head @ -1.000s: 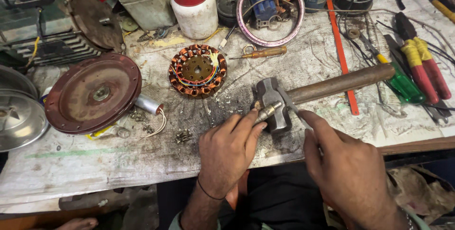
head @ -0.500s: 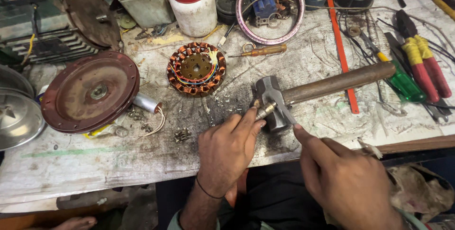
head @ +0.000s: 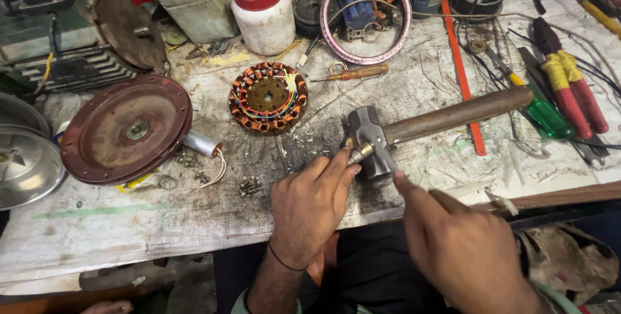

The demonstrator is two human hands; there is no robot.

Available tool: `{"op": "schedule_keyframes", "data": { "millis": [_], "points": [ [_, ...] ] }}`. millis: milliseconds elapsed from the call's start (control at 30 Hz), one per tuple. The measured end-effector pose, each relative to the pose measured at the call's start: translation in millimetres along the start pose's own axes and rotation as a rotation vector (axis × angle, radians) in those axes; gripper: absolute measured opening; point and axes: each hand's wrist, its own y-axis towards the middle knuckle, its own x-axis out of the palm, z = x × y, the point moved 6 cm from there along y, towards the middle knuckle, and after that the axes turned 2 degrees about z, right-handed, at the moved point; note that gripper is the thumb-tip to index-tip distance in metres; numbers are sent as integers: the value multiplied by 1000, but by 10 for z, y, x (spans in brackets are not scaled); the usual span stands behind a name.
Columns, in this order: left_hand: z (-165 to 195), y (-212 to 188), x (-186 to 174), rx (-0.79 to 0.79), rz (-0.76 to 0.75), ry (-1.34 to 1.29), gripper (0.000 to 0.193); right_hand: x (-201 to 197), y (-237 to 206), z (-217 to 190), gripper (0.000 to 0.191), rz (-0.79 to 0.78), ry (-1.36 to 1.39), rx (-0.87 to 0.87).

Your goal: The person handles a motor stator, rotating it to inspect the copper windings and internal structure. They then use a hammer to strike a metal rod placed on the stator, likely to adjust or seat a component.

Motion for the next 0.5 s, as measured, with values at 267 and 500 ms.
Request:
{"op": "schedule_keyframes", "data": {
  "millis": [267,500],
  "points": [
    [-8,-9,-15,0,15,-8,30,-5,28,-18,36,31,80,-4],
    [9,7,-19,7,7,-11,31,84,-19,61,37,-16,111,40]
  ]
}}
